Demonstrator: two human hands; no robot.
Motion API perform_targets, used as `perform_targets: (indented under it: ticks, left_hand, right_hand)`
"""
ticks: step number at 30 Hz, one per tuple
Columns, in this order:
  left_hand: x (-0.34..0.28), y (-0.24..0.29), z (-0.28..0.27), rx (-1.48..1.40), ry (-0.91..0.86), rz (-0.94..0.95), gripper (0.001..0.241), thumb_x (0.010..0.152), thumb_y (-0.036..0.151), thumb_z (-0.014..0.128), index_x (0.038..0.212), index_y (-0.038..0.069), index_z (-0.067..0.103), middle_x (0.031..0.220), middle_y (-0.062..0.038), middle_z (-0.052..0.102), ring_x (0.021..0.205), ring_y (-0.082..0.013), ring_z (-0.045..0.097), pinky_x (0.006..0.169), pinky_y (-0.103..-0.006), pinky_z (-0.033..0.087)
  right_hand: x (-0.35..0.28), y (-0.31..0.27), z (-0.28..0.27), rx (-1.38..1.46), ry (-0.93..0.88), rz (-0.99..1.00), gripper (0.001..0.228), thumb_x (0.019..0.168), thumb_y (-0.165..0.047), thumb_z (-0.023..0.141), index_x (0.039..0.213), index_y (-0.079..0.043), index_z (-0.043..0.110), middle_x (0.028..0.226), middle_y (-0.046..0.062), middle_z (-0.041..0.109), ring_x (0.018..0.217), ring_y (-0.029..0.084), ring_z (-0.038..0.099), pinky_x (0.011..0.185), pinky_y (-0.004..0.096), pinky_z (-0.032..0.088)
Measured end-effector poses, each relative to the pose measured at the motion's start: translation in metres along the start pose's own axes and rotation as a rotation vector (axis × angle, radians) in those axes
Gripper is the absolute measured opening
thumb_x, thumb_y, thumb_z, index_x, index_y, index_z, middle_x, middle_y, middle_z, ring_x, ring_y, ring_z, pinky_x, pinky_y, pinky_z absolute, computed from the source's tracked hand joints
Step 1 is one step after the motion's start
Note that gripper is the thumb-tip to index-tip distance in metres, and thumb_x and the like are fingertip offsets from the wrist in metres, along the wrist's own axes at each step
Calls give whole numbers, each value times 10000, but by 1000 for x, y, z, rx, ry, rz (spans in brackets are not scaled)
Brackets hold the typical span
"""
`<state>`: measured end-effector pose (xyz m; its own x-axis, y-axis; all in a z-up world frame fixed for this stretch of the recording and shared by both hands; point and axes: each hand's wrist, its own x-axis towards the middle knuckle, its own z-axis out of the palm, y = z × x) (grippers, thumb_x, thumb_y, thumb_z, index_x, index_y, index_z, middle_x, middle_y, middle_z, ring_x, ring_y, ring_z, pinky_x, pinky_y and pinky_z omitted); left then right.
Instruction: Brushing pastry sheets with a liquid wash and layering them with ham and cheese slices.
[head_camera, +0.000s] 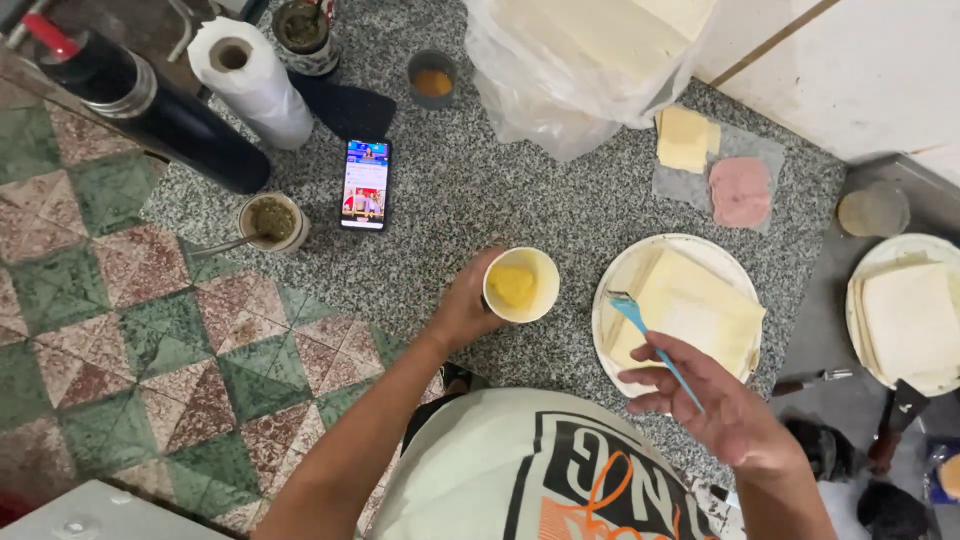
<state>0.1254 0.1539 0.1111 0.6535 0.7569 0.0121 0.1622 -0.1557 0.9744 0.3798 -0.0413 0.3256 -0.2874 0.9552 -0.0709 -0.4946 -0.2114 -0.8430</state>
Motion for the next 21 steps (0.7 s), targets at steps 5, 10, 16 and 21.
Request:
perform_targets:
  ticks: [5,10,16,21]
  left_hand:
    - [-6,9,-1,-23,29,19,1101,610,312,992,1499,31,407,1472,-202,524,1406,-406,463,1216,-560,339]
    - [-8,-8,4,7,33,61,1093,648,451,966,1487,33,404,1408,-226,542,1381,-438,478,1246,-573,323]
    - [-5,-13,7,76,41,79,1131,624,544,945,1482,30,418,1420,-228,544,1379,-423,489,1252,-536,326]
    - [-5,-25,13,136,42,56,1180,616,608,915,1525,57,400,1467,-219,520,1405,-404,466,1260,-506,303]
  right_hand:
    - [32,28,-26,-719,553,210,214,889,-68,716,1093,-66,649,860,144,730,643,226,703,617,320,561]
    - [95,40,-16,-988,659,201,257,918,-191,756,1165,-134,716,898,121,782,669,221,740,634,346,619]
    - [161,72,-25,-1626,243,455,164,1037,-307,573,1086,-165,639,796,126,747,780,376,747,751,515,572]
    - [176,80,-27,-1514,304,504,253,1022,-440,574,1144,-234,656,792,145,760,875,401,743,804,522,543]
